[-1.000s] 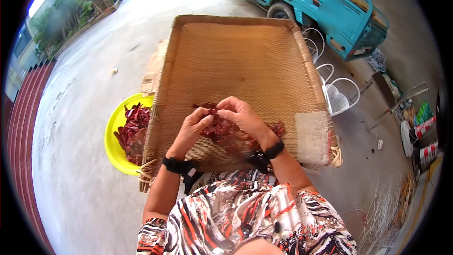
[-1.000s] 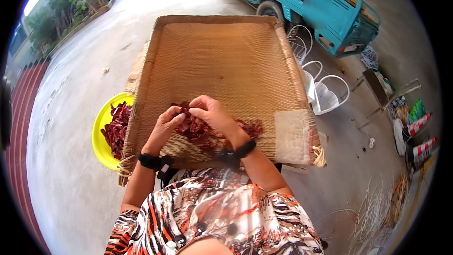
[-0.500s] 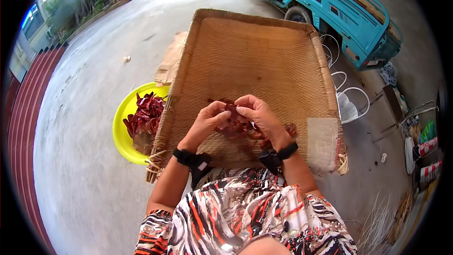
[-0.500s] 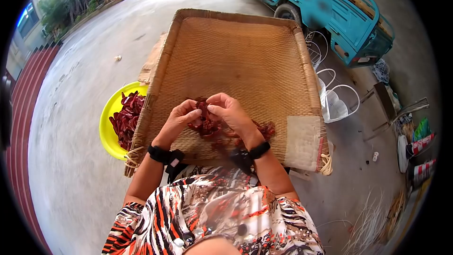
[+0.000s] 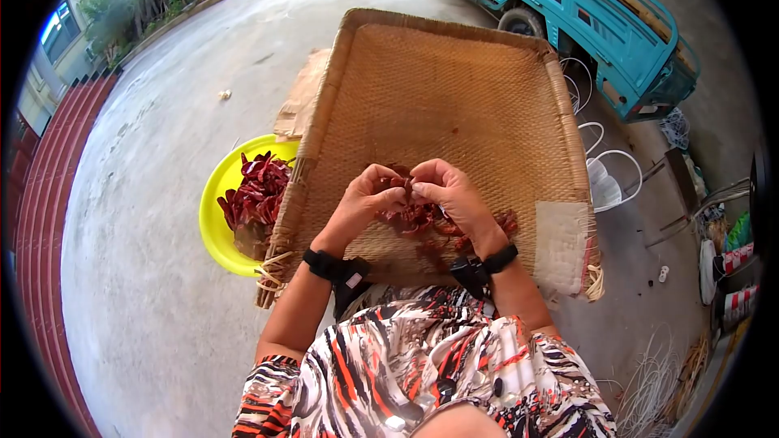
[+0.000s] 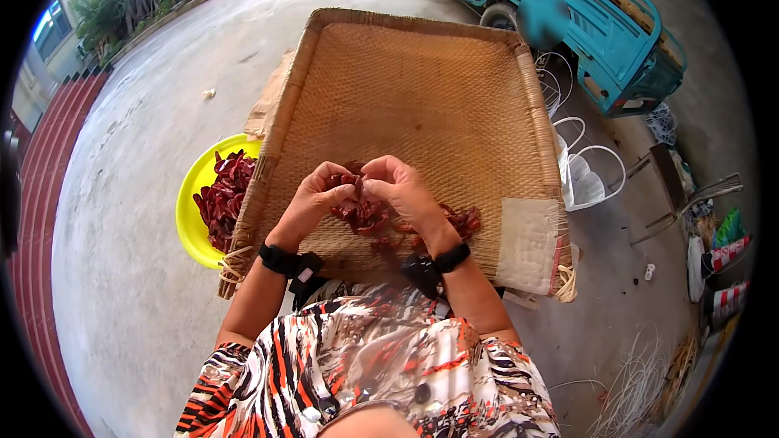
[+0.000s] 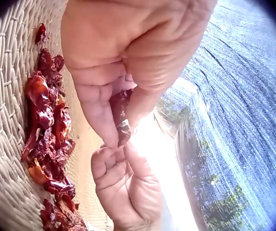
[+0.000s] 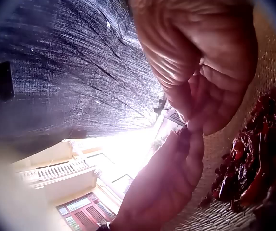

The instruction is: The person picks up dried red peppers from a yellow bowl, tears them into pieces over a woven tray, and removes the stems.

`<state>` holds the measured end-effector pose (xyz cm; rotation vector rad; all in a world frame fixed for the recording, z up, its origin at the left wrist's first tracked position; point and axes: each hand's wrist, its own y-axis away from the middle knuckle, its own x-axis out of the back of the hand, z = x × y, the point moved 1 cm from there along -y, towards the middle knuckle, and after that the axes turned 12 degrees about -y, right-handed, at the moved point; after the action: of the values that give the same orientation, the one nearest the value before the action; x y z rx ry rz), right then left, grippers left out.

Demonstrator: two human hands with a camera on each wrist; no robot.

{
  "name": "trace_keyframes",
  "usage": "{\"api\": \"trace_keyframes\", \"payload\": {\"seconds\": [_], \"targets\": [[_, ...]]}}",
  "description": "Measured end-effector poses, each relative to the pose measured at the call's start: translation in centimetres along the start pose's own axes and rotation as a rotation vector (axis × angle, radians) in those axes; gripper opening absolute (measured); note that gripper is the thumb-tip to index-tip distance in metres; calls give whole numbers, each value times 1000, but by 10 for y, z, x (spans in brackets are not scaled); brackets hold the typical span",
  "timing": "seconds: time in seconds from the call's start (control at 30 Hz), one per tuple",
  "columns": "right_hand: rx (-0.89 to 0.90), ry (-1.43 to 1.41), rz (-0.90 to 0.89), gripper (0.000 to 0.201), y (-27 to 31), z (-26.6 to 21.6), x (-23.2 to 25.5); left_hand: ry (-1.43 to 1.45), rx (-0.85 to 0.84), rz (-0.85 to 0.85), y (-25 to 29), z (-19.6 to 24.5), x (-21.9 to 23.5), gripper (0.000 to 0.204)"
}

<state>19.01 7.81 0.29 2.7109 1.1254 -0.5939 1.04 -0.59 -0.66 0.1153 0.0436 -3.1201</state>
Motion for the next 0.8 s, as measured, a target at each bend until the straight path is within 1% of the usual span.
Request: {"api": "trace_keyframes", "payload": {"seconds": [0.03, 0.13, 0.17, 0.23, 0.37, 0.47, 0.57, 0.6, 0.67, 0.7, 0.77, 0.8], "targets": [[-2, -9, -7, 18, 0, 1, -1, 3, 20, -20, 1, 1, 1, 23], [-21, 1, 1, 17, 1, -4, -3, -17, 1, -29, 1, 3, -3, 17], [-29, 11, 8, 17, 1, -6, -2, -43, -41, 33, 0, 1, -1, 16], [-27, 56, 85, 16, 2, -6, 4, -95, -127, 155, -3, -3, 1, 14], [18, 148, 193, 14, 1, -1, 13, -474, -524, 821, 2, 5, 12, 16], [63, 305, 183, 14, 0, 7, 18, -758, -613, 1183, 7, 14, 26, 25], [65, 311, 143, 14, 0, 5, 21, -903, -659, 1341, 14, 33, 33, 29], [110, 440, 122, 15, 2, 1, 23, -919, -621, 1389, 15, 33, 38, 31], [198, 700, 80, 18, 10, -13, 27, -940, -555, 1419, 19, 40, 48, 33], [179, 786, 64, 19, 16, -21, 32, -947, -520, 1433, 20, 42, 52, 34], [136, 959, 32, 22, 30, -40, 44, -895, -397, 1447, 22, 44, 59, 40], [107, 989, 94, 22, 37, -48, 53, -855, -350, 1461, 23, 47, 59, 42]]}}
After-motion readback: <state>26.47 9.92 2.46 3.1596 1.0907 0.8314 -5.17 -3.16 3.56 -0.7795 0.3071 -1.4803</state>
